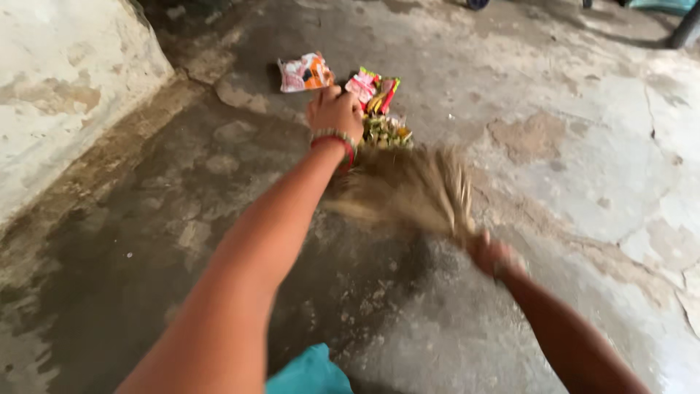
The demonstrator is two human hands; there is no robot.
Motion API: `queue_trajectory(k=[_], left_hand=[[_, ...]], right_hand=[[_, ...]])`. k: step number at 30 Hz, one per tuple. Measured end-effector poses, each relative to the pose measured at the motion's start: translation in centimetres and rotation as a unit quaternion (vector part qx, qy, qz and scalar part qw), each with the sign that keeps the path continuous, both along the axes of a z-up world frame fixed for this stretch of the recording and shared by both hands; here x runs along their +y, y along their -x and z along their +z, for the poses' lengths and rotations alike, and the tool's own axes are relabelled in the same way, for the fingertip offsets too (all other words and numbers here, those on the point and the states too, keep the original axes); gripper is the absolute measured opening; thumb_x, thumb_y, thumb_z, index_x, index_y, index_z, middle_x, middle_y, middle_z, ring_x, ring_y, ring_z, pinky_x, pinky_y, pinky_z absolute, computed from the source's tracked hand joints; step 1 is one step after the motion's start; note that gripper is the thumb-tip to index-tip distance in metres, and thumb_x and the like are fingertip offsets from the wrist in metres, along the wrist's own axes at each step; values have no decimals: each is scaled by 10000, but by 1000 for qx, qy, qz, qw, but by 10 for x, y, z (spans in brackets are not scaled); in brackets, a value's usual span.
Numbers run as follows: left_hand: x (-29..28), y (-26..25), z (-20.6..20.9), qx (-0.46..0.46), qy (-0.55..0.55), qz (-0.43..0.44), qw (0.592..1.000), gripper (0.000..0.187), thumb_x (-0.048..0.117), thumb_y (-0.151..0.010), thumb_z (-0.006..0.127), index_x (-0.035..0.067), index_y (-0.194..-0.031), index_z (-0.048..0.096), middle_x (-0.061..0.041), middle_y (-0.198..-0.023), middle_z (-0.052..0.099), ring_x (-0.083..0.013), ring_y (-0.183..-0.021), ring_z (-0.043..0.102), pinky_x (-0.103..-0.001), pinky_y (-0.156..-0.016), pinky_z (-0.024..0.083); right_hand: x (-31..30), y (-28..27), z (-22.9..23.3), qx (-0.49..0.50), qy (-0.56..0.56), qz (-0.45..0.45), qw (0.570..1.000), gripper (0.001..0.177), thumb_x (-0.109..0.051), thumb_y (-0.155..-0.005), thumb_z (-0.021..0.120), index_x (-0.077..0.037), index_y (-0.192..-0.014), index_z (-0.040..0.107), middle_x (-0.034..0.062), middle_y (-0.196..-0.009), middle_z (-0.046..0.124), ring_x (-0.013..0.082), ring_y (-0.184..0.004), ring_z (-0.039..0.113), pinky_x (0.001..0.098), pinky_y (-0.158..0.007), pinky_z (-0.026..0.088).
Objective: The person sweeps debris and wrappers into a pile using a straw broom and then picks them up by hand, placing them into a small cardboard box.
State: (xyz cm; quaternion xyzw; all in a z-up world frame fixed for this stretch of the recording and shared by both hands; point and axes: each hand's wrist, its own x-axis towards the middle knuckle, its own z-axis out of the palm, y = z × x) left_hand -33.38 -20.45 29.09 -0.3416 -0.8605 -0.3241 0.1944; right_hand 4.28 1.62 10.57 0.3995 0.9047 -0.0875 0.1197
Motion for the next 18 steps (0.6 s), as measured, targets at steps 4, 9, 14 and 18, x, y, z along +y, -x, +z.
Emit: queue_trajectory(k=[4, 9, 14, 18], left_hand=[[31, 31, 3, -289, 390, -96, 869, 274, 204, -776, 754, 161, -1041, 808, -107, -1114, 782, -260, -1049, 747, -475, -917, 580], [13, -19, 0, -326, 244, 37, 913, 725, 417, -891, 683, 234, -1513, 357, -70, -1641, 200, -316, -1523, 129, -587, -1200, 128], [-13, 3, 15, -306, 14, 148, 940, 566, 456, -1016, 541, 161, -1493, 466, -200, -1668, 256, -383, -1582, 137, -572, -1259, 126], [8, 4, 18, -171, -145, 195, 955, 655, 410, -976, 556, 44, -1505, 433, -257, -1653, 270, -407, -1580, 184, -574, -1271, 120]], right_hand=[[2, 34, 60, 75, -24, -10, 997, 600, -616, -977, 494, -103, -1279, 569, 247, -1066, 733, 426, -975, 682, 541, -815, 548], [-48, 56, 121, 117, 99, -100, 983, 603, -630, -944, 528, -116, -1252, 591, 207, -883, 780, 322, -765, 768, 463, -723, 593], [-85, 70, 147, 205, 108, -106, 967, 527, -533, -985, 494, -28, -1105, 580, 106, -786, 747, 231, -606, 748, 392, -594, 583], [-110, 100, 161, 264, 182, -165, 933, 532, -503, -998, 534, 24, -1064, 572, 150, -803, 712, 240, -614, 708, 401, -555, 599]])
